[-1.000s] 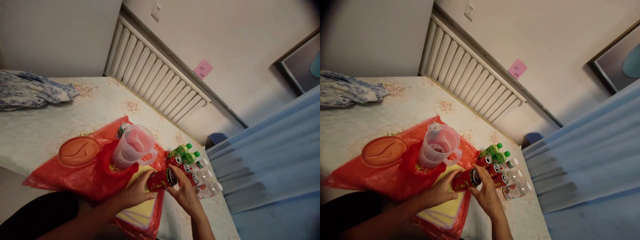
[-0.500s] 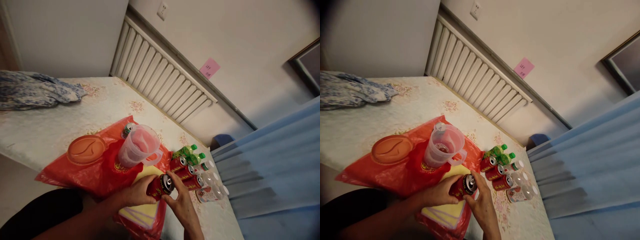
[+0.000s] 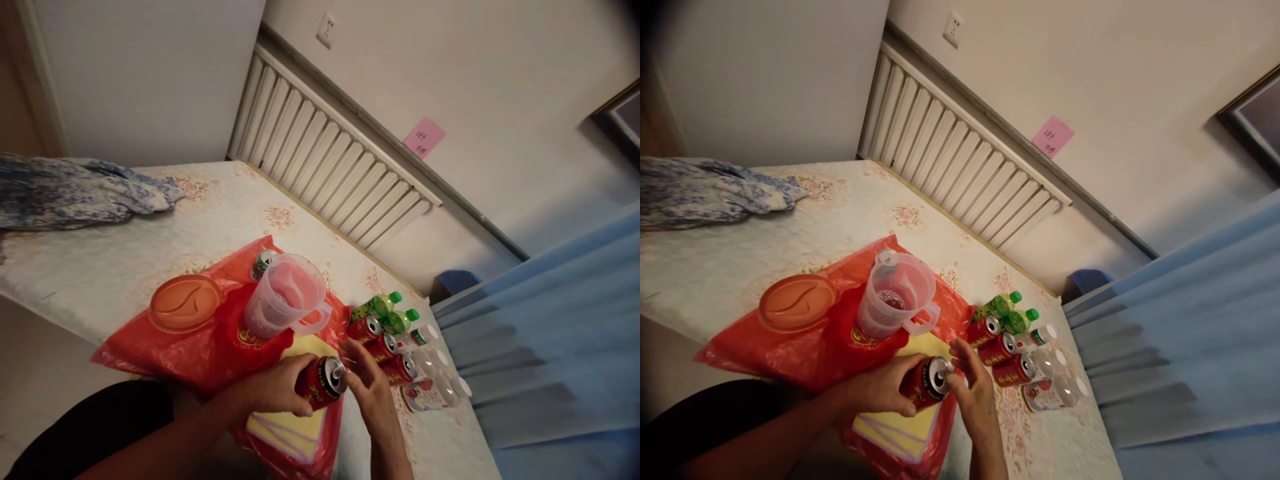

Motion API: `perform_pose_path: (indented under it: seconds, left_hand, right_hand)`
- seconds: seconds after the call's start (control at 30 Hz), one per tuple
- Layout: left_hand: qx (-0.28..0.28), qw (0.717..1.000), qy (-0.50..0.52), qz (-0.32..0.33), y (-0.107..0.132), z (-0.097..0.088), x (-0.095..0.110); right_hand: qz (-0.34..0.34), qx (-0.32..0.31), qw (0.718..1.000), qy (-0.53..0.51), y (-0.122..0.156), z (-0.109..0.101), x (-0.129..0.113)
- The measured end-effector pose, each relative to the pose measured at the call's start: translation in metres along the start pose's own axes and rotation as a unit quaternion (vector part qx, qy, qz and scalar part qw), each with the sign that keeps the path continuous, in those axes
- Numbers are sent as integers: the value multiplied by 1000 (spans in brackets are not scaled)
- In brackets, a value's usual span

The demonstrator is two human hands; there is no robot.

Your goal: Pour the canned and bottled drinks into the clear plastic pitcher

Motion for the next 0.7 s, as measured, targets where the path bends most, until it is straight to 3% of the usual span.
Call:
perform_pose_path:
  seconds: [0.13,0.23,0.53,0.7]
  left_hand:
    - [-7,999,-32,-17,3,-5,2]
    - [-20,999,-31,-12,5,-9,1]
    - [-28,999,-35,-15,12,-27,7]
    - [-43,998,-38,-23,14,-32,13]
  right_hand:
    - [28,32,997,-57,-22,0,8]
    - [32,30,996,-80,-39,11,11]
    - [-38,-104,992,-57,-66,75,-7]
    - [-22,-120,981,-149,-71,104,-17]
Point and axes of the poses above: each hand's wrist, its own y-axis away from the middle knuckle, its own z-axis out of the palm, x = y × z, the point moved 5 cm from there along -y, towards the middle knuckle, and after that the axes turned 10 degrees about x, right-handed, at the moved point
